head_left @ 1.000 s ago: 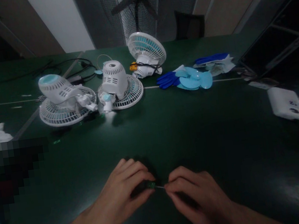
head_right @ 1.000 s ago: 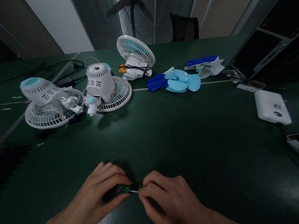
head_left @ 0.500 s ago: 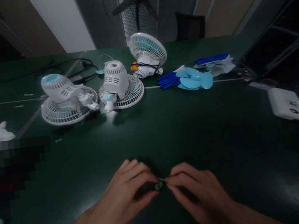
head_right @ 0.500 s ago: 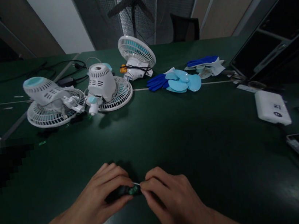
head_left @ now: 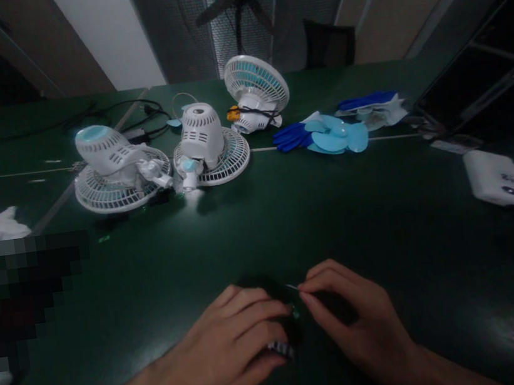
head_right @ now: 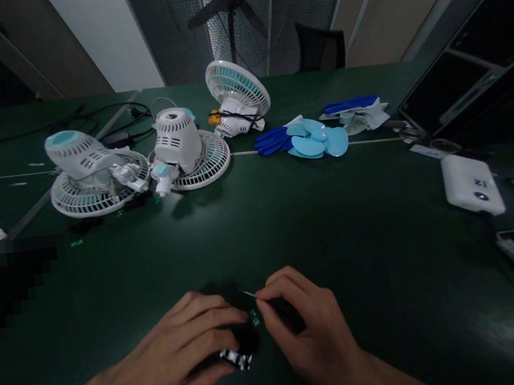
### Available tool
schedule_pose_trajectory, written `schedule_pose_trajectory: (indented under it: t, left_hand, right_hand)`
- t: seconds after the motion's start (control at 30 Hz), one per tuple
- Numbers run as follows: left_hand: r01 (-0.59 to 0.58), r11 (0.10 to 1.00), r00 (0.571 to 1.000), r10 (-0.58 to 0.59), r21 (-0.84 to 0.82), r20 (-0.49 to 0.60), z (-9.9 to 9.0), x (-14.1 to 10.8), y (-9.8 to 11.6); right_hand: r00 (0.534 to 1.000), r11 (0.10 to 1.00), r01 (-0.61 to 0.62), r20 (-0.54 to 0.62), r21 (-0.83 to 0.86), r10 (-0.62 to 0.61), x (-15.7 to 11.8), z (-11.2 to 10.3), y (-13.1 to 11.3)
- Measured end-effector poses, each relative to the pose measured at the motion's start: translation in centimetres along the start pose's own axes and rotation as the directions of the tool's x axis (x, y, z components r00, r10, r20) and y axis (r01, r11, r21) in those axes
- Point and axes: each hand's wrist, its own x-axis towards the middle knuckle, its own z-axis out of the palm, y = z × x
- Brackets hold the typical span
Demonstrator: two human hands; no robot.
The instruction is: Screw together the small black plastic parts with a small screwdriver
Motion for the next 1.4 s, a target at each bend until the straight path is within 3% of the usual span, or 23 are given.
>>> schedule_pose_trajectory:
  t: [0.1, 0.2, 0.3, 0.37, 0.47, 0.57, 0.73, 0.83, 0.93, 1.1, 1.3, 1.4]
  left_hand:
    - [-0.079, 0.992, 0.996, 0.074, 0.095, 0.048, 0.2, 0.2, 0.2]
    - [-0.064, 0.989, 0.996, 0.055, 0.135, 0.072, 0.4, 0.2, -0.1]
    - [0.014, 0.981, 0.998, -0.024, 0.192, 0.05, -0.4, 0.0, -1.7]
    - [0.131, 0.965, 0.991, -0.134, 0.228, -0.001, -1.5, -0.4, -3.5]
    - [0.339, 0.911, 0.94, -0.317, 0.235, -0.129, -3.7, -1.4, -6.7]
    - [0.469, 0.85, 0.876, -0.415, 0.239, -0.245, -5.5, -2.5, -9.2]
    - [0.605, 0.753, 0.784, -0.508, 0.257, -0.358, -7.0, -3.7, -10.6]
    - [0.627, 0.744, 0.753, -0.501, 0.233, -0.426, -7.1, -4.1, -11.2]
    - [0.603, 0.756, 0.756, -0.44, 0.254, -0.485, -7.0, -4.5, -12.2]
    - [0.586, 0.765, 0.77, -0.422, 0.268, -0.478, -7.0, -5.3, -13.7]
    - [0.579, 0.762, 0.776, -0.409, 0.288, -0.48, -7.1, -5.7, -13.7]
    - [0.541, 0.786, 0.807, -0.388, 0.298, -0.445, -7.1, -5.6, -13.7]
  right_hand:
    - [1.0, 1.0, -0.019, -0.013, 0.019, 0.019, 0.1, 0.0, 0.0]
    - [1.0, 0.999, -0.024, -0.009, 0.024, 0.024, 0.1, 0.0, 0.0]
    - [1.0, 1.0, -0.022, -0.007, 0.02, 0.022, 0.0, 0.0, 0.0]
    - [1.0, 0.999, -0.023, 0.003, 0.027, 0.023, -0.1, -0.1, 0.1]
    - [0.999, 0.998, -0.037, 0.025, 0.044, 0.036, -0.3, -0.3, 0.2]
    - [0.998, 0.997, -0.049, 0.039, 0.059, 0.047, -0.4, -0.5, 0.3]
    - [0.998, 0.997, -0.045, 0.046, 0.061, 0.042, -0.3, -0.5, 0.3]
    - [0.999, 0.998, -0.033, 0.041, 0.061, 0.03, -0.3, -0.4, 0.4]
    - [0.998, 0.998, -0.044, 0.053, 0.054, 0.041, -0.3, -0.4, 0.5]
    - [0.997, 0.997, -0.049, 0.065, 0.058, 0.045, -0.4, -0.6, 0.5]
    - [0.996, 0.997, -0.055, 0.075, 0.062, 0.05, -0.5, -0.5, 0.6]
    - [0.997, 0.997, -0.048, 0.066, 0.064, 0.044, -0.4, -0.4, 0.6]
